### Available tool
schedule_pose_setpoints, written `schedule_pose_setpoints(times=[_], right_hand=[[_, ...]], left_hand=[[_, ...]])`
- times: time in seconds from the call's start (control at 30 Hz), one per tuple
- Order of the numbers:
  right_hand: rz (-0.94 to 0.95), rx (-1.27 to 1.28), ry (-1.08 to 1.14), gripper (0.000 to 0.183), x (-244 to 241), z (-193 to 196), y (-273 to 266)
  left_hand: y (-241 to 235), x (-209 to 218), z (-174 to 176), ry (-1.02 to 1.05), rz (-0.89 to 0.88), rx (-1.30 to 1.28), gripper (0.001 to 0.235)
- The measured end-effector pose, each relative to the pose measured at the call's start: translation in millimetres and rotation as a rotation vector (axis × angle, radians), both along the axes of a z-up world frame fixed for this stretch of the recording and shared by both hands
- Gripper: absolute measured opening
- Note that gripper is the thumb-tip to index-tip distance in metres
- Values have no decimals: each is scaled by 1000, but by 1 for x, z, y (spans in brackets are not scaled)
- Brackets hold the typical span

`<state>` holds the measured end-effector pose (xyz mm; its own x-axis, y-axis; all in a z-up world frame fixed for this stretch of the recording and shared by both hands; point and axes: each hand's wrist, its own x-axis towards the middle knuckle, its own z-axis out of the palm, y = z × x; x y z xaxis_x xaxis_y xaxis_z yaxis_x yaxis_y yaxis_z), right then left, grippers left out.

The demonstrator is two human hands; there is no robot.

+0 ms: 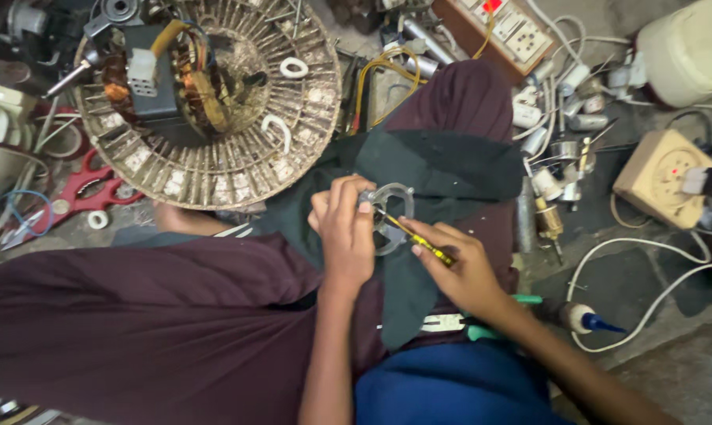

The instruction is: The person sits on the floor and uses a screwdriver to adjust a small metal housing, then applies glue from a bottle into the housing. They insert small white plastic rings into the housing and continue to adjust the interior with the screwdriver.

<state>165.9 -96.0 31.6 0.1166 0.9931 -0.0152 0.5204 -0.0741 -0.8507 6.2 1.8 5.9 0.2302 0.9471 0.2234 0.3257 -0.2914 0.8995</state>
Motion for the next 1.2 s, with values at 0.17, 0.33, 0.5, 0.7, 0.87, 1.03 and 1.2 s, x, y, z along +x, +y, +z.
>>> schedule_pose_setpoints(times=[0.17,0.33,0.5,0.7,0.87,1.03,1.2], right_hand=[[18,-23,-22,43,2,-5,1],[35,-13,14,43,0,-4,0],[32,-38,16,43,-1,-1,1],[63,-1,-72,42,-8,19,8],[182,-7,-289,45,-8,39,19],[608,-159,-886,58,2,64,57],[703,-217,-931,36,7,64,83]], left_hand=[[1,-1,-1,-8,2,-7,28],[0,-2,0,-4,3,-6,26],[0,-1,-1,-7,5,-10,25],[2,-1,2,-16,3,-6,26],[2,-2,-3,-32,-10,-40,27],[3,-3,-8,-25,-16,-42,26],[7,-7,-10,3,9,17,27]])
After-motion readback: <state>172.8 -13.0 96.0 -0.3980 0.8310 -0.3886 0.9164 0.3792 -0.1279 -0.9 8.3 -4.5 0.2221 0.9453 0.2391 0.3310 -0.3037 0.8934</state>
